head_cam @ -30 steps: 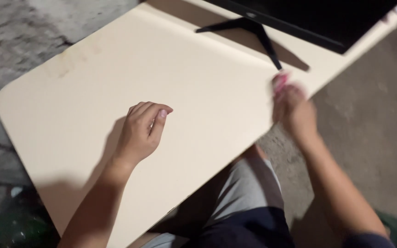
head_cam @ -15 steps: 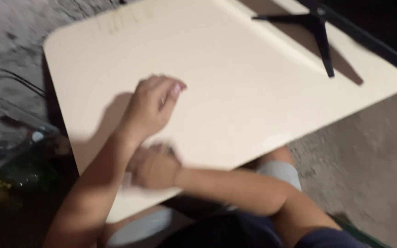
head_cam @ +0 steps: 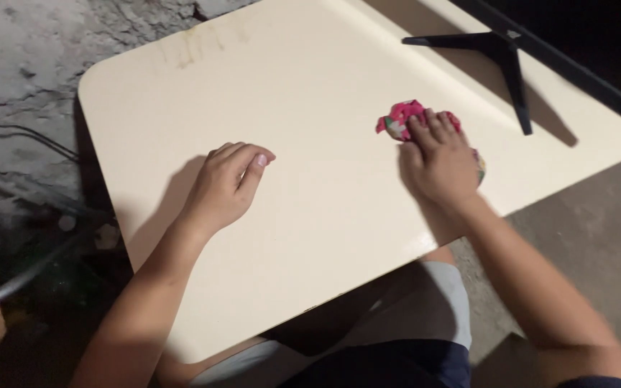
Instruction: Cleaning a desk surface using foam cleaner and a cloth.
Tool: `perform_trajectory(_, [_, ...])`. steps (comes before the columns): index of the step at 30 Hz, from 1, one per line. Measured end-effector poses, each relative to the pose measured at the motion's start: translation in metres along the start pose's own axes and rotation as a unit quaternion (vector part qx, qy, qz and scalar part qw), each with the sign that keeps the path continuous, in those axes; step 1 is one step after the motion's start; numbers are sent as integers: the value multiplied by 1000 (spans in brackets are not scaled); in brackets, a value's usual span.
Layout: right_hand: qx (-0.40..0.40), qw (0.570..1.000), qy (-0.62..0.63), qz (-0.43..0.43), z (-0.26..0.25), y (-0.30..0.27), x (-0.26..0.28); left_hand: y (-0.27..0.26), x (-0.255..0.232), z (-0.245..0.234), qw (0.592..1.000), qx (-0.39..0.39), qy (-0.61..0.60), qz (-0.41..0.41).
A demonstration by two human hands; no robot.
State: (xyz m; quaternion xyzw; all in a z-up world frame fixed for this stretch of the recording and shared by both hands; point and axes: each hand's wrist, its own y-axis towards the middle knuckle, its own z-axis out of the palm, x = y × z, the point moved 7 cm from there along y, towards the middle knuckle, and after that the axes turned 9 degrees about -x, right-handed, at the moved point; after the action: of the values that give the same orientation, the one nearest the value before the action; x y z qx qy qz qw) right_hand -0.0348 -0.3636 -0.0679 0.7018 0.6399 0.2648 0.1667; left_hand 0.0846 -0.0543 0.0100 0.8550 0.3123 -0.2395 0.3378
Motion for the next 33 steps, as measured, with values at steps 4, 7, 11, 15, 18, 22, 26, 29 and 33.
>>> perform_trajectory(4, [106, 989, 21, 102, -13, 3, 41, 19, -9, 10, 999, 15, -36, -20])
perform_trajectory(7, [127, 988, 55, 70, -14, 7, 43, 38, -17, 18, 998, 16, -61, -25])
perform_trajectory(11, [92, 989, 109, -29, -48, 25, 39, 70, -51, 8, 995, 40, -86, -38])
perform_trajectory(15, [33, 951, 219, 215, -118, 27, -5, 104, -88, -16, 981, 86, -115, -133])
perform_trajectory(18, [-13, 856, 187, 482, -177, -1, -56, 119, -94, -23, 950, 110, -159, -245])
perform_trajectory(22, [-220, 747, 320, 539, -247, -42, -134, 156, -102, -27, 947, 77, -225, -216])
perform_trajectory(26, [-349, 657, 360, 563, -300, -48, -207, 193, -82, 1, 940, 57, -249, -228])
perform_trajectory(29, [-373, 646, 365, 558, -313, -17, -249, 253, -80, 27, 951, -2, -217, -221])
perform_trajectory(33, [-378, 619, 419, 546, -281, 7, -310, 330, -90, 68, 907, -70, -287, -299])
